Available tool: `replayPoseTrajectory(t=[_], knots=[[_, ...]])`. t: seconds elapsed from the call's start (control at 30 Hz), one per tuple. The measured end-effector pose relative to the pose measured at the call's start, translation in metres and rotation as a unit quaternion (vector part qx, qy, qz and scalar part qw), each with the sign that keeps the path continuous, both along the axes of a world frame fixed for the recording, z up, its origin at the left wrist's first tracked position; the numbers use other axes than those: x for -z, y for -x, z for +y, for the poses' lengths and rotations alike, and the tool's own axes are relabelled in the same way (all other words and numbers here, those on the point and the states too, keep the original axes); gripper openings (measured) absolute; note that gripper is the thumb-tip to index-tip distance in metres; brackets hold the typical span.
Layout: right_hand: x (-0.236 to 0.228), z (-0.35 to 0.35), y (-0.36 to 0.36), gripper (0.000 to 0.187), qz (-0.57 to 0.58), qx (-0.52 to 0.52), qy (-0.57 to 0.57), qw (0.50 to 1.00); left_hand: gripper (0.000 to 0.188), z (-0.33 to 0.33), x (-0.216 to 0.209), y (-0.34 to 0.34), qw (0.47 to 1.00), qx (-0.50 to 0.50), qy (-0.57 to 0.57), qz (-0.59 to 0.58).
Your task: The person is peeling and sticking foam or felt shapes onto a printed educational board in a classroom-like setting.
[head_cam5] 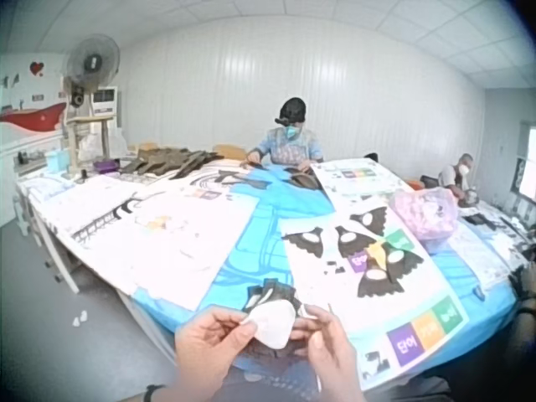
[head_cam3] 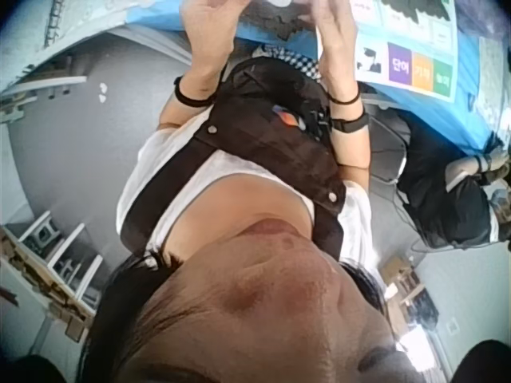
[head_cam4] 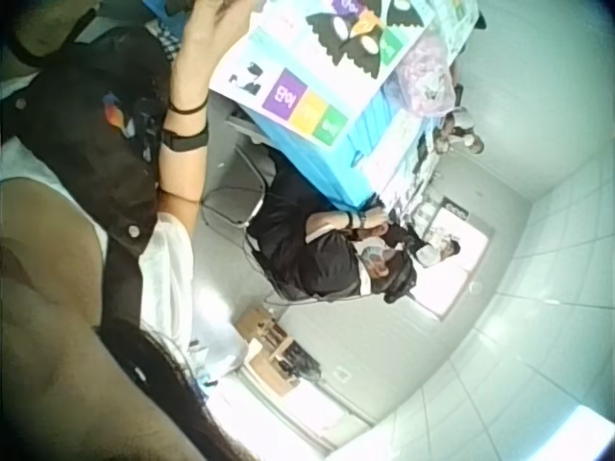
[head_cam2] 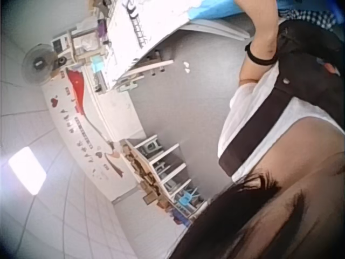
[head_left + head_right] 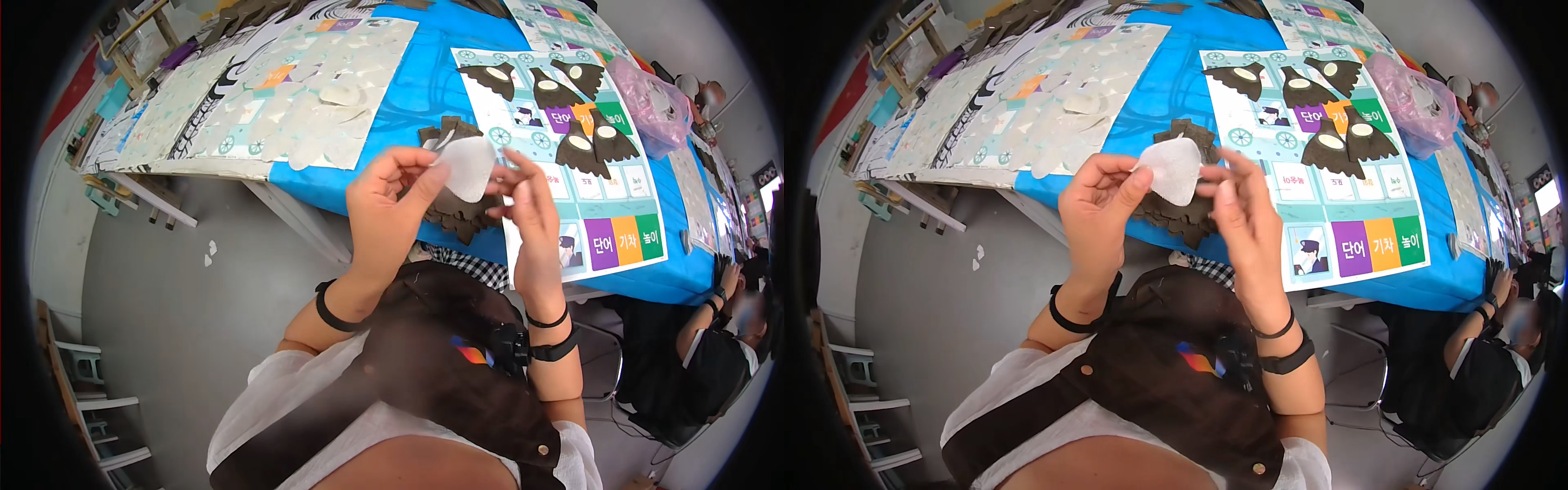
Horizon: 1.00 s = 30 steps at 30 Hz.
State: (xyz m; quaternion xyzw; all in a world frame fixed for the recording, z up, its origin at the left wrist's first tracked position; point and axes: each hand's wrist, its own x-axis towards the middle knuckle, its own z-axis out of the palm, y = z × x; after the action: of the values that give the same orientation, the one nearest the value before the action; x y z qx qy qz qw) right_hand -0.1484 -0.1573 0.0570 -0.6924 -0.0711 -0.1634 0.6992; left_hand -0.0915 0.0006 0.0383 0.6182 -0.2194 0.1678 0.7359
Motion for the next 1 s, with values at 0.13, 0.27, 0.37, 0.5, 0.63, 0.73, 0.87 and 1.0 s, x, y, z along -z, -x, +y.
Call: replayPoseTrajectory(t=[0.13,0.27,0.37,0.5,0.63,0.73,0.87,1.0], knots=[[0.015,0.003,-0.003,0.022,0.050,0.034,0.067,0.996,0.016,0.001,0.007,-0.002,0.985,0.093,0.116,0.091],[0.011,0.002,-0.008,0.018,-0.014,0.100,0.152,0.983,0.015,0.003,0.010,0.000,0.989,0.078,0.095,0.085],[0.011,0.004,-0.010,0.012,-0.154,0.194,0.288,0.925,0.015,0.003,0.021,-0.002,0.998,0.013,0.041,0.035],[0.021,-0.001,-0.011,0.008,-0.256,0.249,0.391,0.848,0.013,0.005,0.021,0.000,0.998,-0.066,-0.018,-0.003],[0.020,-0.001,-0.016,0.013,-0.068,0.234,0.375,0.895,0.009,0.003,0.023,-0.023,0.956,-0.166,-0.182,-0.160],[0.023,-0.007,-0.035,0.017,-0.001,0.234,0.378,0.896,0.008,-0.002,0.029,-0.036,0.949,-0.176,-0.212,-0.153],[0.031,-0.011,-0.042,0.018,0.051,0.221,0.377,0.898,0.009,-0.006,0.028,-0.042,0.947,-0.171,-0.252,-0.101],[0.032,-0.006,-0.044,0.019,0.056,0.221,0.382,0.896,0.011,-0.002,0.033,-0.047,0.943,-0.180,-0.259,-0.110]])
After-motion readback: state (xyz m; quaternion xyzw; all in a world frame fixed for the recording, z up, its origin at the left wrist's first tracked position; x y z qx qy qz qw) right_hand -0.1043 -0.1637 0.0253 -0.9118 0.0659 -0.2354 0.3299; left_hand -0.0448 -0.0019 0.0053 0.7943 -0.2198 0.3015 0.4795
